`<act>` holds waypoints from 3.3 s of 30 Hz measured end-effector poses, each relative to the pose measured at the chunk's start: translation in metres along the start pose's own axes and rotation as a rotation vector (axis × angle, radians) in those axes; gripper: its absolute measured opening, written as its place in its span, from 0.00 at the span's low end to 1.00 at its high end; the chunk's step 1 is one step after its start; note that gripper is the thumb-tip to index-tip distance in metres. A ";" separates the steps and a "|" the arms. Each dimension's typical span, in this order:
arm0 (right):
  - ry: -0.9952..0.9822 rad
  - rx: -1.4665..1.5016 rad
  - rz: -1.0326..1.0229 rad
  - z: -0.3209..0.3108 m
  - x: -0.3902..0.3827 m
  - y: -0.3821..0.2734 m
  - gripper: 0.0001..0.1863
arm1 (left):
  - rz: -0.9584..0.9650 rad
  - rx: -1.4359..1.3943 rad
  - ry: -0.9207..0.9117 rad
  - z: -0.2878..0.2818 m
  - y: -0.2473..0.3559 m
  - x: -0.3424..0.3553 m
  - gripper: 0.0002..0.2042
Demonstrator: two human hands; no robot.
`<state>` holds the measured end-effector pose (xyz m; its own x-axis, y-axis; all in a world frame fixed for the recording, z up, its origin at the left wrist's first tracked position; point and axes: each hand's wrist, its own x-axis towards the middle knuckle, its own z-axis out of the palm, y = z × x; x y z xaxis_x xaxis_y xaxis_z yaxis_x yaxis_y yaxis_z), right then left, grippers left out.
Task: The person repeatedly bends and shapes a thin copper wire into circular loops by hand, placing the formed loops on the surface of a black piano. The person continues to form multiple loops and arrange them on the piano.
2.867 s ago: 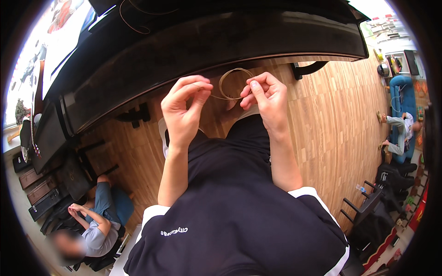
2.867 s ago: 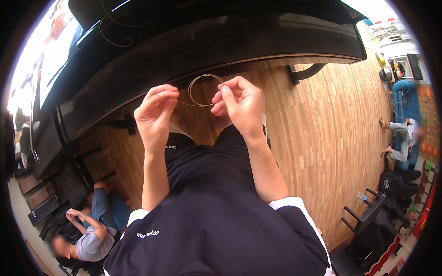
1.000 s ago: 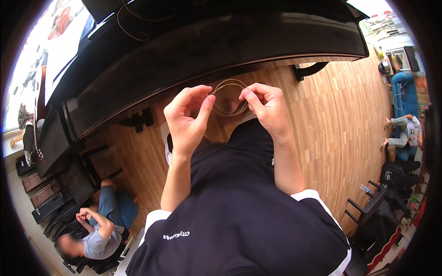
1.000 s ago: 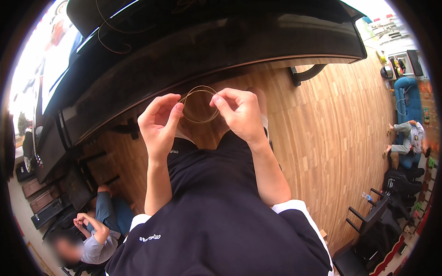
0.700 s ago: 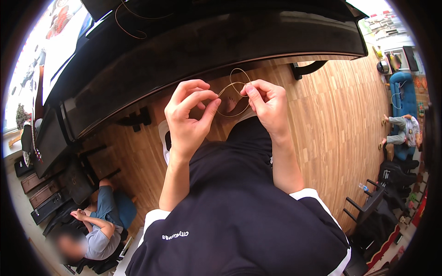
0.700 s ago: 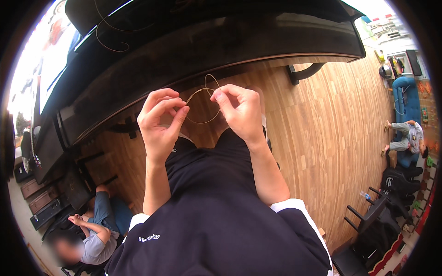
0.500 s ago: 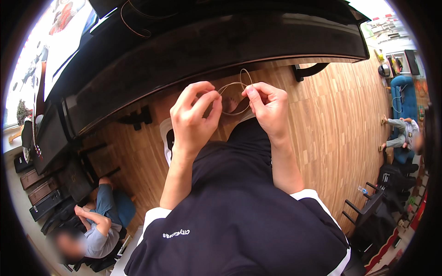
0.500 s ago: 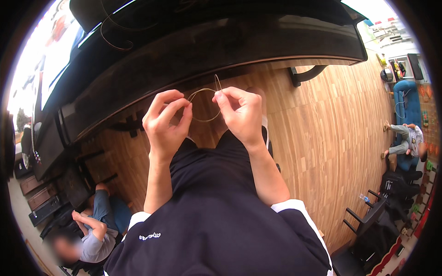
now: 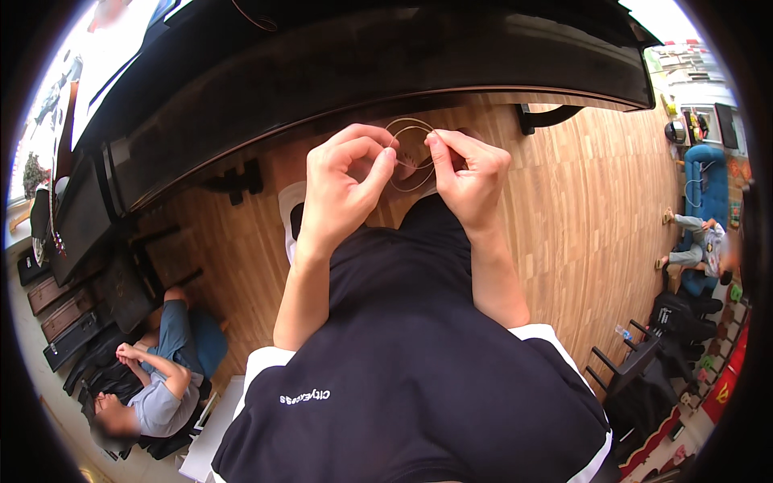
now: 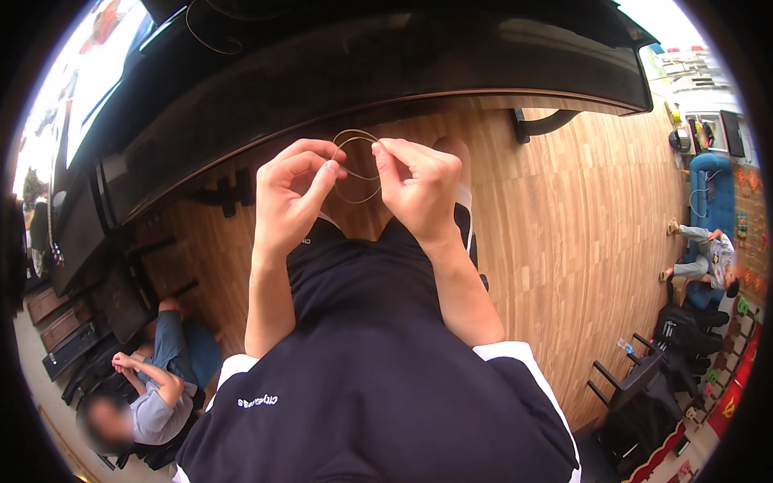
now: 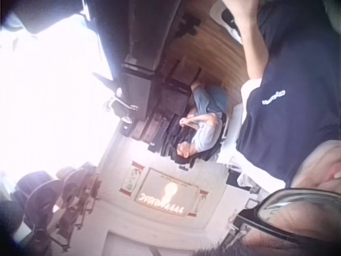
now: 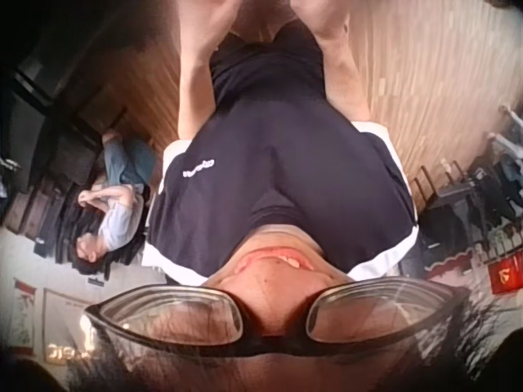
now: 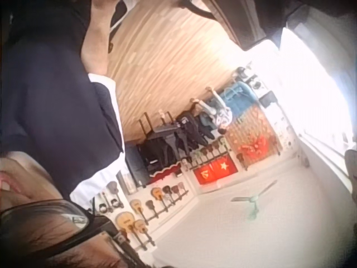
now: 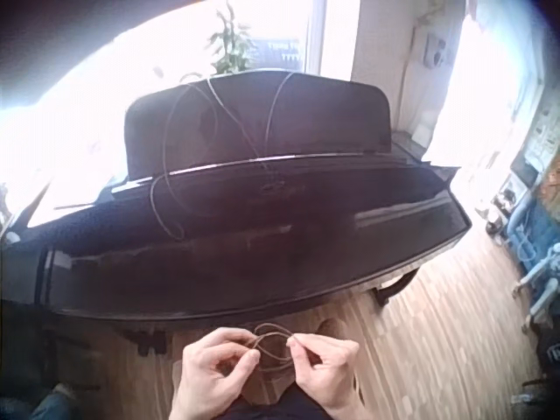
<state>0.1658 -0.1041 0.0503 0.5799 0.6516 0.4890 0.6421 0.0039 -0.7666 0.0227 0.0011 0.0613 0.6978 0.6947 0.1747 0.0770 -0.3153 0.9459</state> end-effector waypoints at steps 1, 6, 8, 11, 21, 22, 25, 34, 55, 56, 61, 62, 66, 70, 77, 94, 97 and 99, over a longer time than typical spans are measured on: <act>-0.007 0.031 0.041 -0.001 0.001 -0.001 0.03 | 0.015 0.028 0.028 0.000 0.001 -0.001 0.04; -0.066 0.230 0.211 -0.001 0.002 -0.003 0.04 | 0.090 0.270 0.107 0.006 0.005 0.001 0.05; -0.072 0.310 0.272 0.000 0.000 -0.001 0.05 | 0.123 0.344 0.044 0.005 0.006 0.001 0.07; -0.135 0.412 0.364 0.000 -0.001 -0.006 0.07 | 0.132 0.538 0.030 0.007 0.005 -0.001 0.11; -0.169 0.583 0.495 0.006 0.005 -0.009 0.10 | 0.055 0.313 -0.021 -0.005 0.002 -0.001 0.11; -0.169 0.621 0.486 0.006 0.004 -0.006 0.10 | 0.042 0.189 -0.012 -0.007 0.001 -0.003 0.10; -0.169 0.736 0.471 -0.002 0.001 0.003 0.09 | -0.103 -0.263 0.033 -0.009 -0.004 -0.012 0.07; -0.158 1.027 0.477 -0.037 -0.003 0.033 0.06 | -0.115 -0.768 0.162 -0.032 -0.024 -0.016 0.07; 0.428 0.873 0.213 -0.180 0.006 0.130 0.08 | 0.106 -0.174 0.227 -0.203 -0.015 -0.039 0.15; 0.484 0.820 0.197 -0.181 0.009 0.124 0.08 | 0.151 -0.334 0.265 -0.204 -0.012 -0.039 0.17; 0.394 0.587 0.067 -0.172 0.024 0.099 0.09 | 0.358 -0.888 0.176 -0.185 0.007 -0.023 0.15; 0.354 0.505 0.017 -0.171 0.027 0.096 0.09 | 0.385 -1.032 0.135 -0.176 0.011 -0.017 0.14; 0.421 -0.222 0.048 -0.189 0.025 0.074 0.07 | 0.346 -1.175 -0.028 -0.143 0.016 -0.007 0.04; 0.607 -0.372 -0.051 -0.222 0.043 0.039 0.07 | 0.302 -1.304 -0.072 -0.125 0.016 0.001 0.03; 0.709 0.106 -0.539 -0.260 0.197 -0.029 0.07 | 0.266 -0.405 0.158 -0.076 0.011 0.024 0.04; 0.033 -0.473 -0.050 -0.053 0.528 0.071 0.09 | 0.651 0.255 0.208 0.072 -0.011 0.177 0.04; -0.136 -0.572 0.095 -0.041 0.541 0.078 0.11 | 0.669 0.323 0.237 0.075 -0.020 0.186 0.03; -0.345 -0.733 0.041 -0.041 0.552 0.085 0.13 | 0.662 0.336 0.263 0.081 -0.031 0.191 0.04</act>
<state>0.5614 0.2253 0.2721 0.5001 0.8378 0.2188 0.8581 -0.4456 -0.2550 0.2111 0.0914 0.0435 0.4853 0.4108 0.7718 -0.0557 -0.8664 0.4962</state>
